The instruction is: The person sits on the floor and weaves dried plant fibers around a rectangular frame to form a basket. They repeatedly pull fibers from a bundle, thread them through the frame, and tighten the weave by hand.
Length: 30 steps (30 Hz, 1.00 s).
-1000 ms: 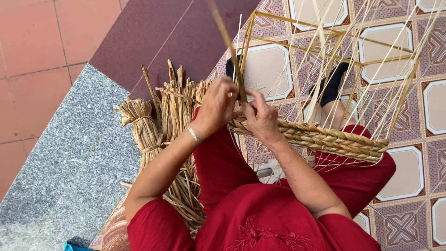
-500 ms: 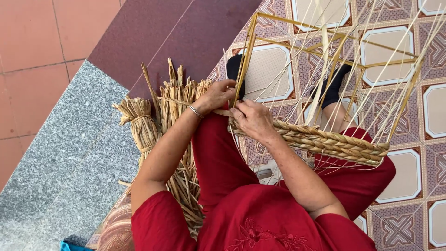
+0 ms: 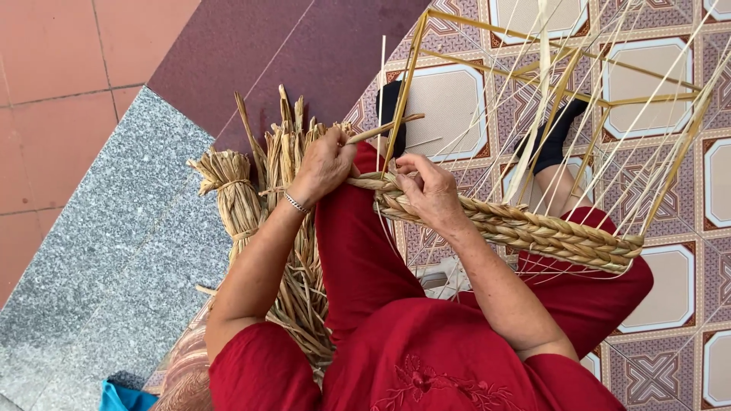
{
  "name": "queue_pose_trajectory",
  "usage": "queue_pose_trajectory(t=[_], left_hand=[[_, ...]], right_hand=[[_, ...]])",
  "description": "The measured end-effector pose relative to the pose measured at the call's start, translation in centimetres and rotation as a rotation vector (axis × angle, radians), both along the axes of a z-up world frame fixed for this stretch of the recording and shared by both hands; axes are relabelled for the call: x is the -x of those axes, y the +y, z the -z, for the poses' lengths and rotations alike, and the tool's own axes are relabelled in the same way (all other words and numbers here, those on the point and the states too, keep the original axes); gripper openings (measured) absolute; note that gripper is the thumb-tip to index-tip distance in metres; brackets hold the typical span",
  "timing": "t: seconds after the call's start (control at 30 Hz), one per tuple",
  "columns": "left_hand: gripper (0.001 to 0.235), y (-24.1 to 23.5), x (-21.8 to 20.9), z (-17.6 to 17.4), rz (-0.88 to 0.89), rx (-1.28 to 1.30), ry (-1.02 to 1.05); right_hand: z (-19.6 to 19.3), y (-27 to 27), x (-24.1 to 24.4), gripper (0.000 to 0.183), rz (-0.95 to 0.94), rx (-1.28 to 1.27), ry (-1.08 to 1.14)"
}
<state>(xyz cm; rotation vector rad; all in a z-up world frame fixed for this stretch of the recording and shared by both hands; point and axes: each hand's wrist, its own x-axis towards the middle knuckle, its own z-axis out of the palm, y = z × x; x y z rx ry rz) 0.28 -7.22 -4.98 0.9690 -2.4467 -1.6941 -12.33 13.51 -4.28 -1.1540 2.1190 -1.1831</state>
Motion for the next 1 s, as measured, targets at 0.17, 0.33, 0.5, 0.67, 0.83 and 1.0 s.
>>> queue_pose_trajectory(t=[0.17,0.33,0.5,0.67,0.83,1.0], left_hand=[[0.012,1.4,0.7,-0.8,0.03,0.417,-0.191],[0.022,0.6,-0.7,-1.6,-0.177,0.038,0.076],[0.009,0.1,-2.1,-4.5,-0.415,-0.152,0.537],[0.03,6.7,-1.3,-7.7,-0.02,0.044,0.81],[0.033,8.4,-3.6,-6.3,0.102,0.478,0.17],[0.03,10.0,-2.9,-1.9,0.032,0.733,0.137]], right_hand=[[-0.4,0.4,0.0,0.028,-0.028,0.034,0.009],[-0.1,0.4,-0.2,0.028,-0.037,0.085,0.074],[-0.1,-0.7,-1.0,0.03,-0.064,0.156,0.487],[0.7,-2.0,-1.6,0.032,-0.012,0.084,0.535],[2.4,-0.8,-0.5,0.016,0.104,0.104,0.196],[1.4,-0.3,-0.8,0.018,0.136,0.167,0.123]])
